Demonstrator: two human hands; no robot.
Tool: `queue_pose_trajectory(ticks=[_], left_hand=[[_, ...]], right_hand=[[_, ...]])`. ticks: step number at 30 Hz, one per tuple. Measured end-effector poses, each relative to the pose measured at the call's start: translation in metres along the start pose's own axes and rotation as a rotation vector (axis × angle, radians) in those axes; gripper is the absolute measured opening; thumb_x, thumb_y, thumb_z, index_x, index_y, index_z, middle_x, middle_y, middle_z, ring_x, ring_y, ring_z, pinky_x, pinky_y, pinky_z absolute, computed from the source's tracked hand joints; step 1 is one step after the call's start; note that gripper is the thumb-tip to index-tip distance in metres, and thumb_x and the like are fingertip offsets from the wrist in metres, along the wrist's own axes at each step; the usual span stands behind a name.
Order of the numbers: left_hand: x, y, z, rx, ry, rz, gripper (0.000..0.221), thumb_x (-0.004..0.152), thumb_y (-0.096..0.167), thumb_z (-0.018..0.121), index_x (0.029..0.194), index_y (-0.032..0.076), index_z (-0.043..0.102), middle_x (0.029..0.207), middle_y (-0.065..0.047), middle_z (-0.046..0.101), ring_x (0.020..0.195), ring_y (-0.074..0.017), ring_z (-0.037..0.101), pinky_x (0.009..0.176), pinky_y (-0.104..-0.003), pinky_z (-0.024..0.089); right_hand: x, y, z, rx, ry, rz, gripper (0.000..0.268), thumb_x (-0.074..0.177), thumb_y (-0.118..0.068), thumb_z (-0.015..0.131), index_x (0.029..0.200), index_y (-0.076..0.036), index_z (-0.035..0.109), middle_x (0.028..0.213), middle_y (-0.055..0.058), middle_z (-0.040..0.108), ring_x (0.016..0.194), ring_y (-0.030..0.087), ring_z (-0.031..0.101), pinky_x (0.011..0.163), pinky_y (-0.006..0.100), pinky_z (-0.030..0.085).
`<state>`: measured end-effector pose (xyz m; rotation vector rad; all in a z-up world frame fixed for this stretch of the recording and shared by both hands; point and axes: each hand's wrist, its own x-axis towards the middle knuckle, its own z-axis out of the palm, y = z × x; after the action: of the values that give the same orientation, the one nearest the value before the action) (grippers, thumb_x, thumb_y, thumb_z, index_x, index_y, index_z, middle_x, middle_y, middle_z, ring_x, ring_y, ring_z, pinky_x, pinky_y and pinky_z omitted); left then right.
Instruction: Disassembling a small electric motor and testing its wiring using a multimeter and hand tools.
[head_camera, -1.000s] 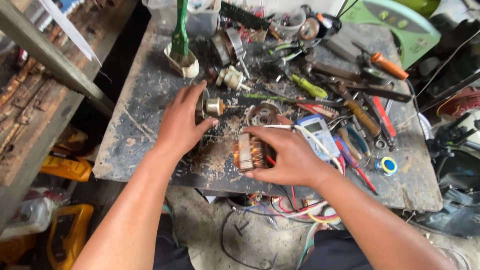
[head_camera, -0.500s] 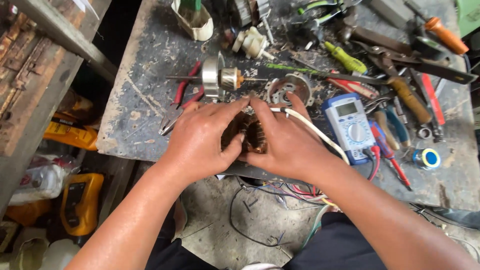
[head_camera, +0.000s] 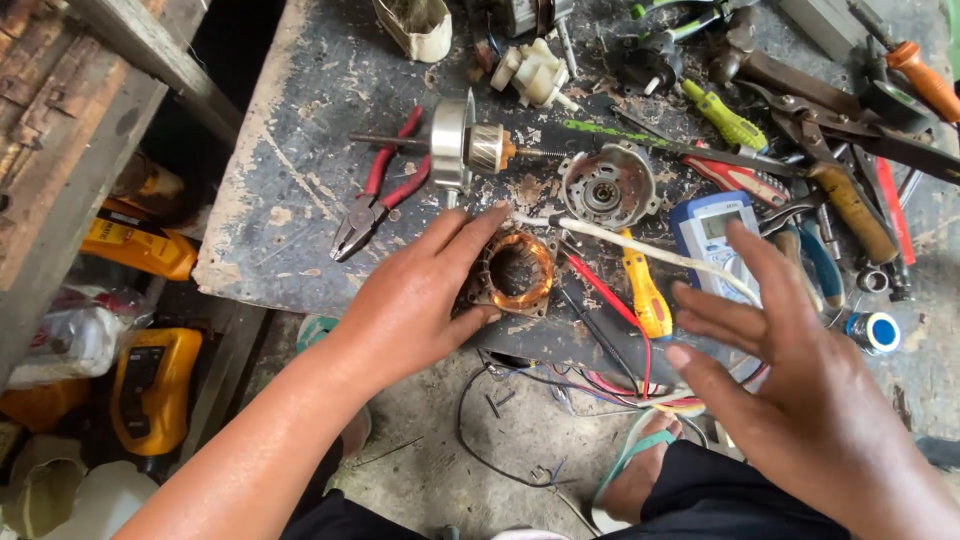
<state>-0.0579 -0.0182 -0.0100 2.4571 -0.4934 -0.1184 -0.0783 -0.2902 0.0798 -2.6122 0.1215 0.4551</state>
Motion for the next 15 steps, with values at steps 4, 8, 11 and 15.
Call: queue_pose_trajectory(ticks=[4, 8, 11, 15], left_hand=[[-0.001, -0.004, 0.0, -0.061, -0.043, -0.03, 0.095, 0.083, 0.021, 0.081, 0.16, 0.015, 0.027, 0.138, -0.015, 0.044, 0.089, -0.0378, 0.064, 0.064, -0.046, 0.051], [0.002, 0.0, -0.004, -0.07, -0.043, -0.022, 0.091, 0.084, 0.018, 0.079, 0.159, 0.015, 0.028, 0.152, -0.015, 0.041, 0.097, -0.0393, 0.068, 0.067, -0.051, 0.058], [0.003, -0.008, 0.001, -0.052, 0.006, 0.061, 0.1, 0.081, 0.016, 0.083, 0.161, 0.016, 0.023, 0.148, -0.025, 0.051, 0.135, -0.0505, 0.048, 0.092, -0.061, 0.05], [0.009, -0.006, -0.004, -0.073, -0.07, 0.013, 0.112, 0.077, 0.014, 0.087, 0.163, 0.018, 0.016, 0.142, -0.023, 0.054, 0.127, -0.0475, 0.054, 0.083, -0.057, 0.052]], right_hand=[[0.005, 0.036, 0.008, -0.116, -0.024, 0.157, 0.037, 0.087, -0.027, 0.07, 0.121, -0.021, 0.058, 0.098, -0.004, 0.087, 0.084, 0.01, 0.08, 0.076, 0.032, 0.055], [-0.001, 0.044, -0.003, -0.369, -0.099, 0.262, 0.035, 0.099, -0.047, 0.063, 0.08, -0.02, 0.073, 0.053, 0.007, 0.059, 0.052, 0.018, 0.051, 0.058, 0.031, 0.042], [0.008, 0.103, -0.007, -0.04, 0.302, -0.485, 0.001, 0.092, -0.004, 0.07, 0.092, -0.004, 0.071, 0.081, 0.011, 0.064, 0.062, 0.02, 0.062, 0.064, 0.033, 0.051], [0.041, 0.108, -0.04, 0.09, 0.282, -0.272, 0.022, 0.106, -0.012, 0.058, 0.09, 0.002, 0.056, 0.059, 0.015, 0.053, 0.049, 0.024, 0.053, 0.045, 0.036, 0.044]])
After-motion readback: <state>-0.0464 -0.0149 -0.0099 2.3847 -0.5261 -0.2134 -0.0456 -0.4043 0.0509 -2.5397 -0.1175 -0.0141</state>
